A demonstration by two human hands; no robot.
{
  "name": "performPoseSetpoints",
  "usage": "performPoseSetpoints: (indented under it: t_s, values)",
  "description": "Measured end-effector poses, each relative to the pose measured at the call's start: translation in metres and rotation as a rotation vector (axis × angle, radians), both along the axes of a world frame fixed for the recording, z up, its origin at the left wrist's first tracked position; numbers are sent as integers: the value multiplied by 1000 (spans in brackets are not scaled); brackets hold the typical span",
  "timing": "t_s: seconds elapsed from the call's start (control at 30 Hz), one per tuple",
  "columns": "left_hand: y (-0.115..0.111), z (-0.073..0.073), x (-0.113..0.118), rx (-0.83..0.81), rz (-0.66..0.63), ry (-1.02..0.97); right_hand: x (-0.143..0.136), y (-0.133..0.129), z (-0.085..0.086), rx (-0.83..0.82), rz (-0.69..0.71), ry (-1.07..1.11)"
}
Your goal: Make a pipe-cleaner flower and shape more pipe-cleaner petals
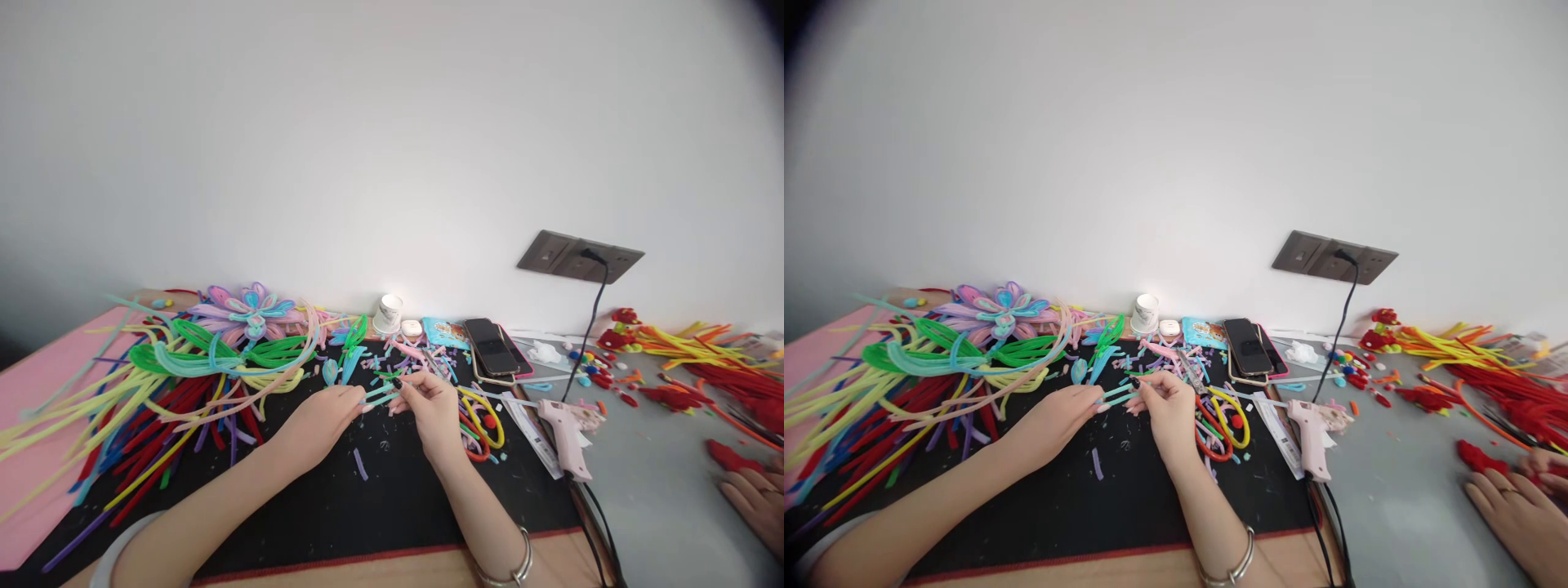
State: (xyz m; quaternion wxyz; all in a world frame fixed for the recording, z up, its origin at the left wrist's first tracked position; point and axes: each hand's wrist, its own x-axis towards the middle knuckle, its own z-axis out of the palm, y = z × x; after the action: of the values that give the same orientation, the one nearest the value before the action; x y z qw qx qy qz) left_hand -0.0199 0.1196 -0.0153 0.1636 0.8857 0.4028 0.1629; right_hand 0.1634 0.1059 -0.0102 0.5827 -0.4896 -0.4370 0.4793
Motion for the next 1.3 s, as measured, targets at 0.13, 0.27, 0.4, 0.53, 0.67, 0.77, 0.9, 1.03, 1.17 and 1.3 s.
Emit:
performPoseSetpoints:
  t_s: [0.13, 0.27, 0.4, 0.53, 0.67, 0.77, 0.9, 1.03, 1.17, 1.3]
  values:
    - [0, 0, 1, -6, -11, -70, 1, 0, 2, -14, -9, 4]
    - [0, 2, 0, 4, -20, -131, 3, 0, 6, -16, -2, 25]
    - [0, 7, -3, -10, -3, -125, 11, 3, 7, -8, -10, 71]
    - [-2, 12, -5, -46, 10, -130, 19, 7, 8, 21, 40, 140]
    - [-3, 14, -5, -87, 9, -166, 17, 4, 17, 91, 168, 103]
    - [-3, 13, -4, -121, 4, -187, 14, -1, 23, 135, 361, 20]
    - [-3, 8, -3, -136, -22, -203, 15, -3, 22, 104, 475, -40]
    - [-5, 10, -2, -187, -11, -217, 16, -1, 15, 69, 389, -46]
    - [-9, 18, -1, -260, -8, -260, 14, 0, 12, 57, 308, -73]
    - [-12, 22, 0, -295, -10, -307, 9, 0, 9, 54, 278, -64]
